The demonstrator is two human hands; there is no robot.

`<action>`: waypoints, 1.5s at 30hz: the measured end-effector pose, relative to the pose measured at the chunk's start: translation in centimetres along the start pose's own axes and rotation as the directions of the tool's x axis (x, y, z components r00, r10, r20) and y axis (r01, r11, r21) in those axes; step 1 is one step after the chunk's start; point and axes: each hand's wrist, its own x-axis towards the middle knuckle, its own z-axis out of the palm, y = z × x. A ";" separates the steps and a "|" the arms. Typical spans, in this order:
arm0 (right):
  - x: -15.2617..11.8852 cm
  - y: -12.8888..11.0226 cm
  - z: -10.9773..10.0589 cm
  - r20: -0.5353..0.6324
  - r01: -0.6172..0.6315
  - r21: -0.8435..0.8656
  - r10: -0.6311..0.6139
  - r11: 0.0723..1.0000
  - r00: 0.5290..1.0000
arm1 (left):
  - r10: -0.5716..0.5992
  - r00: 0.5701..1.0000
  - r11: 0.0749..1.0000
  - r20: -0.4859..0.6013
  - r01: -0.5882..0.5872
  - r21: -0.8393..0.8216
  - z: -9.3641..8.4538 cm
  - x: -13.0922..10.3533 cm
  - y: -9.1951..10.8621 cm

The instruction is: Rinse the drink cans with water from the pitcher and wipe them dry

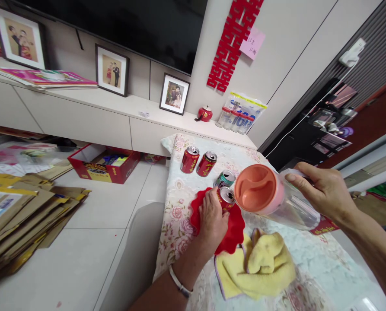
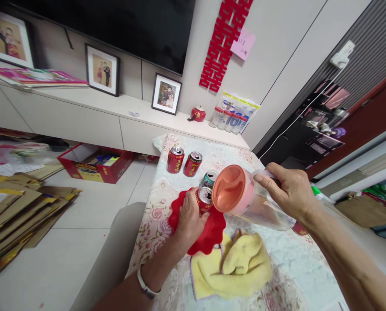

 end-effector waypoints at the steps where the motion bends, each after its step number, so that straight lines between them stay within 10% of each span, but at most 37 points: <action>1: 0.0 0.0 0.0 -0.002 0.008 -0.001 -0.008 1.000 1.000 | 0.001 1.000 1.000 0.002 -0.001 0.001 0.0 0.0 0.0; 45: -0.8 0.5 1.1 -0.009 -0.009 0.008 0.009 1.000 1.000 | 0.000 1.000 1.000 -0.007 0.000 0.005 0.0 0.0 0.0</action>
